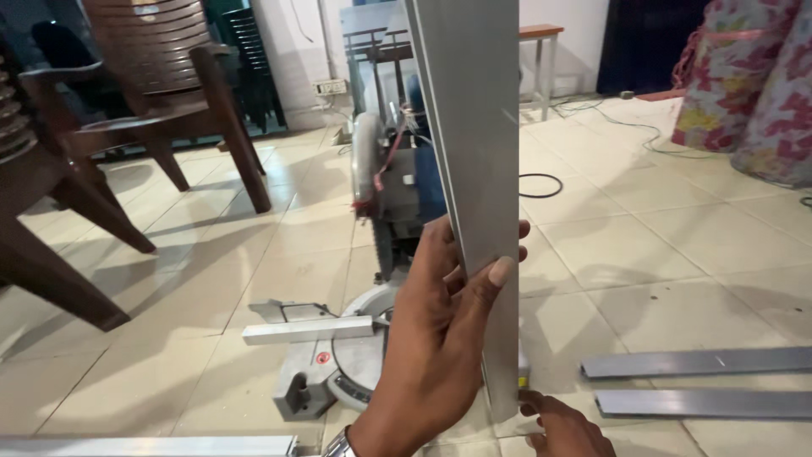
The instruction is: The person uses a miter saw to cut several aluminum profiles into shorter pieces. They position each profile on the saw's base, lower the blade to cut, then remove and set aside the cut pieces. The process repeats for multiple profiles throughout the clip.
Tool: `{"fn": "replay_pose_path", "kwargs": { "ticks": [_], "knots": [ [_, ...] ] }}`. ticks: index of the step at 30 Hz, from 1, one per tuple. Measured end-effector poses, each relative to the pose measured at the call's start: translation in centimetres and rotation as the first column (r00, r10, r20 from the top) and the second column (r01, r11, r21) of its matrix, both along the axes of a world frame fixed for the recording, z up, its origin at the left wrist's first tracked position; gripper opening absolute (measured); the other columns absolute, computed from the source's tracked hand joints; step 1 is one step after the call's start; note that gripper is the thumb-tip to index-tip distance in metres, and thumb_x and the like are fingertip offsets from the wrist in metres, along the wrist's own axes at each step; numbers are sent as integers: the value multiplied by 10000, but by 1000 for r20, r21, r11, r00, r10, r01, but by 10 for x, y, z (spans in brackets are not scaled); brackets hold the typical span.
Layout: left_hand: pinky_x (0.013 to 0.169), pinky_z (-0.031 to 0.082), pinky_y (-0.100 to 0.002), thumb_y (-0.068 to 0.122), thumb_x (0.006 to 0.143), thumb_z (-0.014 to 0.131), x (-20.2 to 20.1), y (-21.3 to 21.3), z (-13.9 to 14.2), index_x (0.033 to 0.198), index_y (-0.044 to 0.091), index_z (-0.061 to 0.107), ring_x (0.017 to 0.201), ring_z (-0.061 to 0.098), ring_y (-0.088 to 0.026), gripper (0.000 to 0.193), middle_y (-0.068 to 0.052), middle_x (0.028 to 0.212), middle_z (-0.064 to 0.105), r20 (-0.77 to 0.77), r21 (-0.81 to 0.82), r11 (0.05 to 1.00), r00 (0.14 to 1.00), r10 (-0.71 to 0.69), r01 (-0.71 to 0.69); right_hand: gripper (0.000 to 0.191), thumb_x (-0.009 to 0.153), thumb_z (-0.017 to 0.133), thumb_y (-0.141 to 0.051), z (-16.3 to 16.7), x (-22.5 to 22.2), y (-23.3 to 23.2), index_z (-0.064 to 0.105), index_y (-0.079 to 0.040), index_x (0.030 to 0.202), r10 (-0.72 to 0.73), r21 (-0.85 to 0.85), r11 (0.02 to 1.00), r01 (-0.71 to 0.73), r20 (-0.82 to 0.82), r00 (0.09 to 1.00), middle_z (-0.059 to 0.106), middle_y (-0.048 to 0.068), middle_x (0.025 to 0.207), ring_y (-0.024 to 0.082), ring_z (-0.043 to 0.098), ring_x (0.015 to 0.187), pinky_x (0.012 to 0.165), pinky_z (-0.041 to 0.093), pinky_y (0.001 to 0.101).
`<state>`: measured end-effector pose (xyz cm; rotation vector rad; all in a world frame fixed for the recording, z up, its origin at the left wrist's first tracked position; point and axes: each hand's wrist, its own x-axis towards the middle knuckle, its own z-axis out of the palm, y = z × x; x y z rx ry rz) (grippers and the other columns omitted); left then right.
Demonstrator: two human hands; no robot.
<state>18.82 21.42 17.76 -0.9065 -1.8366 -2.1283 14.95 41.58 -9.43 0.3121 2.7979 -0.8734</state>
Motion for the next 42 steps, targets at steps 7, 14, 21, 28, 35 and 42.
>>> {"fn": "replay_pose_path", "kwargs": {
  "ticks": [7, 14, 21, 28, 35, 42],
  "knots": [
    [1051, 531, -366, 214, 1038, 534, -3, 35, -10, 1359, 48, 499, 1196, 657, -189, 363, -119, 1275, 672, 94, -13, 994, 990, -108, 110, 641, 904, 737, -174, 54, 10, 14, 493, -369, 1464, 48, 127, 989, -76, 204, 978, 597, -151, 1435, 137, 549, 1388, 1190, 441, 352],
    [904, 606, -352, 391, 1071, 455, 0, 27, 19, 1242, 69, 505, 1029, 683, -168, 368, -104, 1087, 689, -105, -60, 995, 991, -84, 78, 674, 853, 796, -243, 56, 11, 26, 530, -424, 1446, 73, 77, 993, -91, 210, 975, 643, -133, 1395, 123, 593, 1349, 1173, 472, 306],
    [552, 624, -259, 570, 1072, 434, -1, -22, 86, 1172, 89, 501, 691, 667, -94, 496, -35, 904, 658, -415, -69, 996, 909, 29, -63, 423, 924, 702, -439, 53, 9, 31, 654, -319, 1327, 61, 29, 998, -61, 28, 998, 755, -70, 1265, 151, 693, 1243, 1083, 531, 317],
    [412, 592, -265, 537, 916, 653, 15, -80, 92, 1342, 60, 565, 499, 666, -91, 645, -41, 785, 726, -342, -461, 813, 916, 209, -357, 618, 931, 556, -606, 38, -5, 33, 734, -103, 1243, -158, -553, 832, 50, -150, 976, 784, 126, 1184, 259, 718, 1163, 1025, 552, 427],
    [620, 569, -394, 608, 756, 777, 10, -133, 11, 1234, 181, 658, 581, 721, -223, 652, -125, 679, 751, -21, -972, 217, 952, 305, -91, 1124, 902, 441, -880, 60, 4, 40, 367, 25, 1566, -224, -888, -262, -379, -326, 919, 467, 382, 1480, 492, 476, 1341, 1064, 382, 602],
    [802, 578, -426, 549, 825, 711, -29, -218, -94, 1161, 154, 677, 849, 736, -286, 520, -95, 953, 756, -107, -988, 78, 958, 267, -133, 1228, 753, 585, -828, 72, 7, 10, 226, -14, 1599, -618, -993, -110, -52, 27, 786, 249, 244, 1592, 405, 355, 1476, 1146, 298, 563]
  ]
}}
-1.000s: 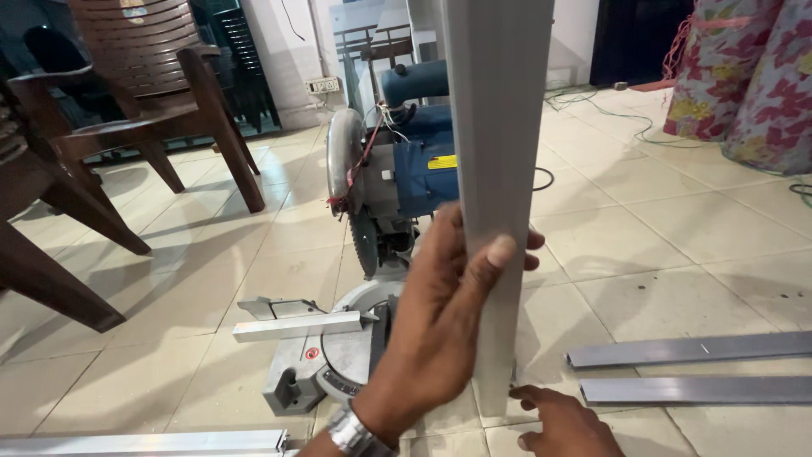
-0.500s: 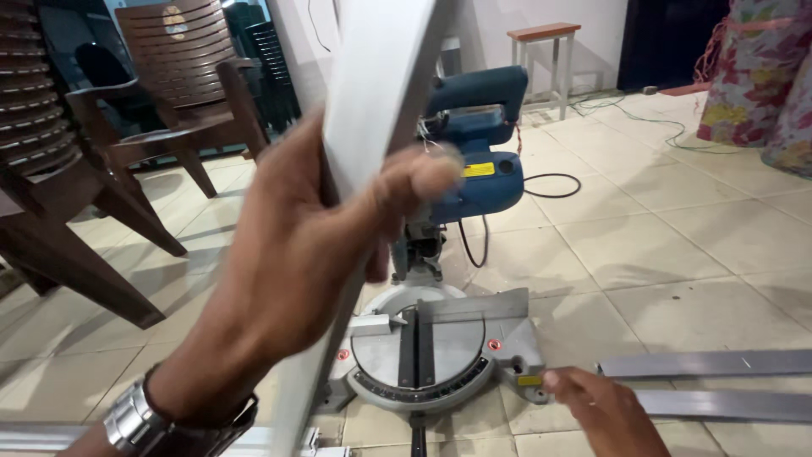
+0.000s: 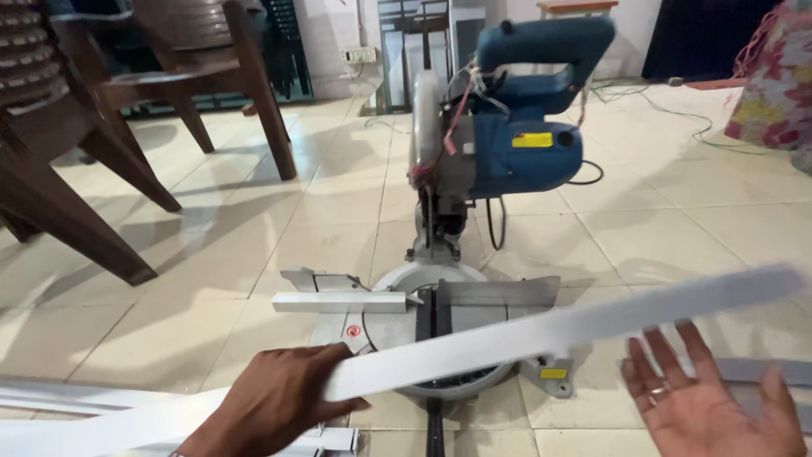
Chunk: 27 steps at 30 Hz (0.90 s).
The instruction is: The person uses a miter saw to cut several aluminum profiles into shorter pieces. They position each profile on the saw's base, lower the blade to cut, then remove and set aside the cut pieces. The process repeats for multiple profiles throughout the clip.
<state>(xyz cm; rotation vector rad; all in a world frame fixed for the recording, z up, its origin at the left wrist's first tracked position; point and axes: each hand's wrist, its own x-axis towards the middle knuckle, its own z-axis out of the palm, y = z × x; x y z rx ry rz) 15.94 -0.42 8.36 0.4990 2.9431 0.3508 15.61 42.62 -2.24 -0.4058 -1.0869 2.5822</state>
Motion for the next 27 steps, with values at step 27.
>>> {"fn": "replay_pose_path", "kwargs": {
  "ticks": [27],
  "knots": [
    [968, 594, -373, 193, 848, 754, -84, -151, -141, 1315, 254, 669, 1144, 692, -207, 479, 61, 1299, 670, -1, -22, 926, 926, 377, -376, 785, 753, 866, -342, -169, -74, 1, 554, -364, 1473, 66, 927, -293, -235, 264, 962, 471, 61, 1576, 277, 524, 1371, 1102, 475, 417]
  ]
}}
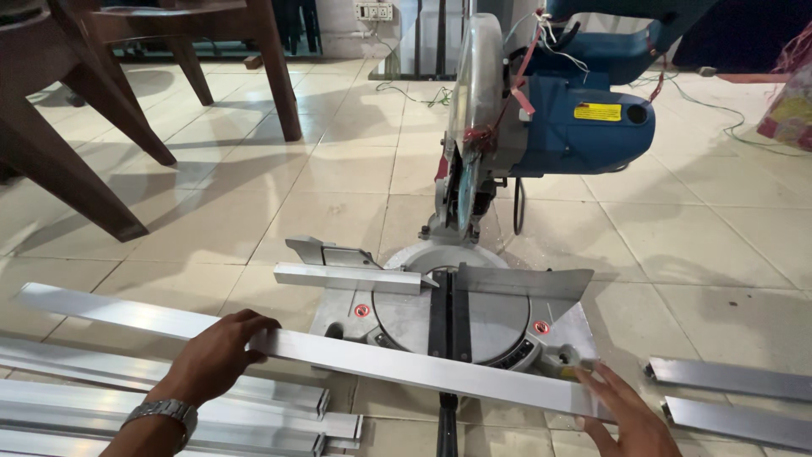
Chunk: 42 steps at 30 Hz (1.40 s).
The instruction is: The person uses a miter saw to cut several aluminum profiles into shorter pieces. They position each profile on the saw's base, lower the blade to cut, then remove and set aside the cut pieces. The process repeats for multiple profiles throughout the clip.
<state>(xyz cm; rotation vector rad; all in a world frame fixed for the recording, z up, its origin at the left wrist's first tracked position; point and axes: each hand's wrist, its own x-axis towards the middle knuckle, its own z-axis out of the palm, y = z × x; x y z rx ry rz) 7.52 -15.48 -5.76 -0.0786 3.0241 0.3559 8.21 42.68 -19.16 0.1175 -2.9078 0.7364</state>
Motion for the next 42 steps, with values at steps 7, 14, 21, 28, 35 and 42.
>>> {"fn": "replay_pose_path", "kwargs": {
  "ticks": [7, 14, 21, 28, 35, 42],
  "knots": [
    [1023, 550, -388, 201, 790, 807, -6, -7, -10, 1296, 245, 688, 1165, 671, -235, 522, 23, 1312, 664, -96, -9, 1000, 995, -29, 28, 731, 752, 912, -181, -1, -1, -4, 605, -146, 1415, -217, -456, 842, 289, 203, 955, 722, 123, 1356, 248, 717, 1236, 1020, 593, 401],
    [1011, 532, -395, 270, 794, 798, -7, 34, 6, 1247, 200, 710, 1125, 668, -240, 467, 4, 1281, 676, -115, 33, 982, 976, -183, 187, 734, 705, 941, -121, -3, -2, -21, 573, -40, 1335, -232, -551, 776, 305, 200, 952, 717, 207, 1275, 283, 661, 1277, 1010, 589, 448],
    [1019, 474, -450, 249, 863, 733, -3, 81, 5, 1266, 136, 699, 1107, 671, -263, 420, -63, 1304, 682, -213, 94, 904, 896, -390, 416, 636, 757, 916, -110, 32, 11, -51, 633, -54, 1323, -257, -563, 703, 434, 368, 893, 723, 215, 1303, 322, 680, 1277, 1053, 577, 497],
    [1009, 497, -415, 254, 876, 714, -1, 88, 6, 1283, 140, 695, 1143, 642, -270, 423, -41, 1266, 685, -208, 104, 906, 900, -383, 410, 614, 816, 864, -186, 57, 16, -65, 617, -131, 1375, -167, -564, 748, 350, 351, 921, 704, 126, 1353, 277, 663, 1271, 1064, 561, 469],
    [965, 536, -397, 241, 880, 704, -4, 88, 4, 1277, 140, 696, 1141, 645, -265, 410, -29, 1285, 676, -199, 100, 922, 916, -349, 374, 586, 803, 835, -240, 30, 13, -49, 674, -165, 1361, -166, -569, 789, 233, 168, 972, 680, 102, 1356, 297, 776, 1120, 852, 631, 450],
    [939, 551, -393, 140, 868, 682, -13, 70, 12, 1306, 181, 694, 1154, 648, -273, 440, -22, 1301, 686, -184, 151, 947, 949, -255, 284, 702, 776, 878, -330, -5, -41, -51, 615, -297, 1426, -43, -299, 951, 83, 137, 990, 744, 77, 1218, 235, 740, 1068, 817, 645, 362]
  ]
}}
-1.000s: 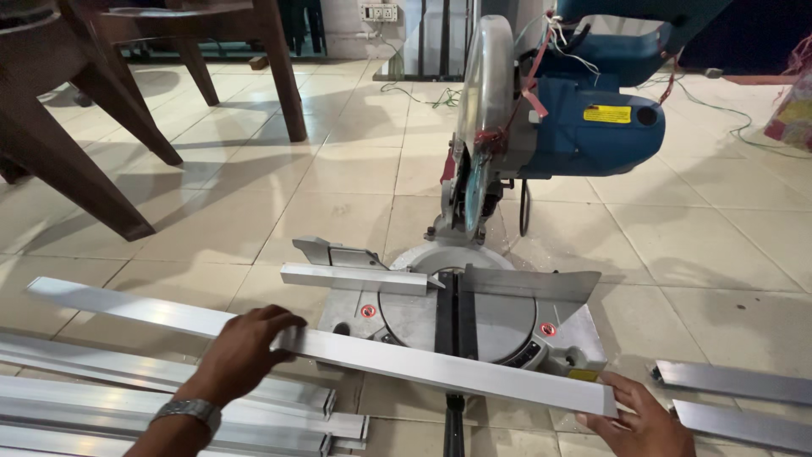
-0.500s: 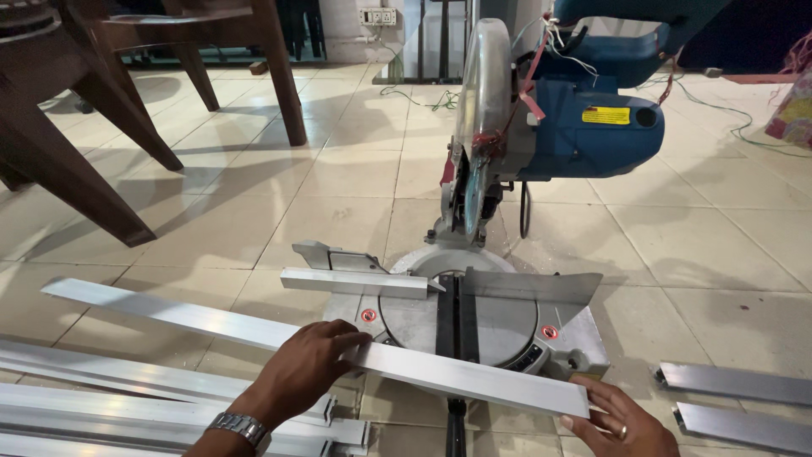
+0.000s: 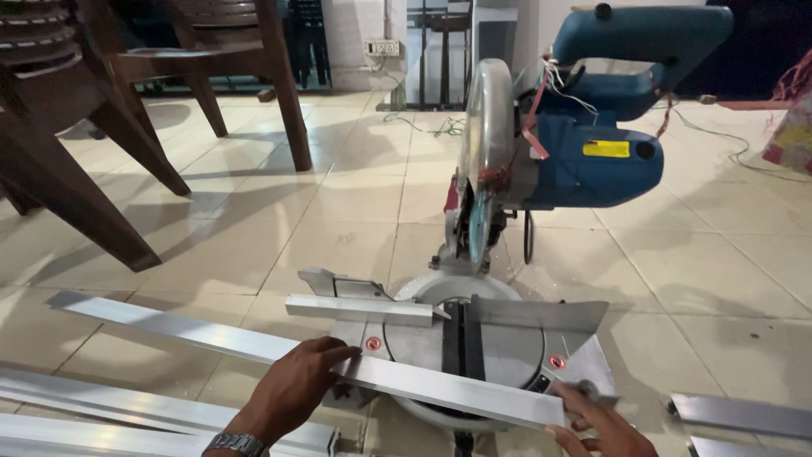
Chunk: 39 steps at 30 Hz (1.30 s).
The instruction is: The person uses a miter saw to cut several aluminum profiles into shorter pieces. They position each profile on the saw's base, lower the blade to cut, then remove and set aside the cut pieces. The process repeats for multiple profiles throughout the clip.
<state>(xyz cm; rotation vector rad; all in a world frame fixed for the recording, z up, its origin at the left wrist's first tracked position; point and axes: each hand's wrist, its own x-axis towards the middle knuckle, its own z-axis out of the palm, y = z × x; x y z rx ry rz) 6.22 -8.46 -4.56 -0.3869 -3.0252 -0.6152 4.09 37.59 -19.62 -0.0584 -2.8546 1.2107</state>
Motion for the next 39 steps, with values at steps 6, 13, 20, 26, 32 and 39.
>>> {"fn": "replay_pose_path", "kwargs": {
  "ticks": [6, 13, 20, 26, 32, 39],
  "knots": [
    [971, 539, -401, 30, 876, 592, -26, -29, -19, 1206, 194, 754, 1175, 644, -296, 403, -61, 1303, 682, -170, 7, 999, 984, 52, -51, 446, 807, 781, -431, 7, -24, -52, 771, -334, 1243, 174, 447, 894, -37, -270, 947, 753, -30, 1236, 230, 688, 1145, 1019, 532, 417],
    [1035, 492, -428, 8, 834, 573, -47, -34, -37, 1176, 179, 742, 1222, 615, -289, 419, -58, 1339, 658, -248, -29, 992, 962, 114, -125, 388, 801, 755, -420, 34, -30, -109, 799, -312, 1170, 72, 419, 905, 75, -326, 943, 721, 1, 1228, 241, 702, 1075, 1022, 512, 431],
    [1048, 436, -463, 211, 859, 664, -43, -3, -29, 1229, 213, 751, 1215, 591, -249, 380, -30, 1341, 658, -176, -44, 998, 984, 25, -33, 284, 816, 759, -339, 65, -29, -153, 820, -164, 1032, 16, 163, 984, 67, -459, 888, 702, 80, 1213, 304, 696, 1025, 907, 531, 438],
    [972, 487, -420, 242, 929, 606, -48, -9, -22, 1166, 254, 785, 1146, 618, -215, 297, 15, 1236, 683, -158, -44, 992, 981, 112, -120, 291, 792, 783, -327, 87, -37, -170, 819, -118, 991, 70, 188, 982, 22, -465, 883, 744, 78, 1143, 315, 673, 1055, 919, 518, 428],
    [912, 538, -395, 234, 916, 621, -55, -21, -25, 1090, 244, 813, 1092, 642, -218, 259, 37, 1176, 712, -207, -22, 986, 966, 158, -166, 288, 768, 810, -302, 91, -37, -187, 818, -84, 955, 58, 114, 993, -5, -465, 884, 755, 83, 1085, 320, 674, 996, 883, 523, 417],
    [841, 575, -388, 188, 900, 616, -61, -20, -34, 1120, 263, 802, 1089, 654, -224, 298, 49, 1192, 719, -236, -9, 975, 948, 215, -224, 303, 752, 821, -323, 91, -38, -193, 810, -83, 938, 10, 71, 997, 29, -501, 865, 765, 76, 1060, 328, 675, 959, 859, 526, 417]
  ]
}}
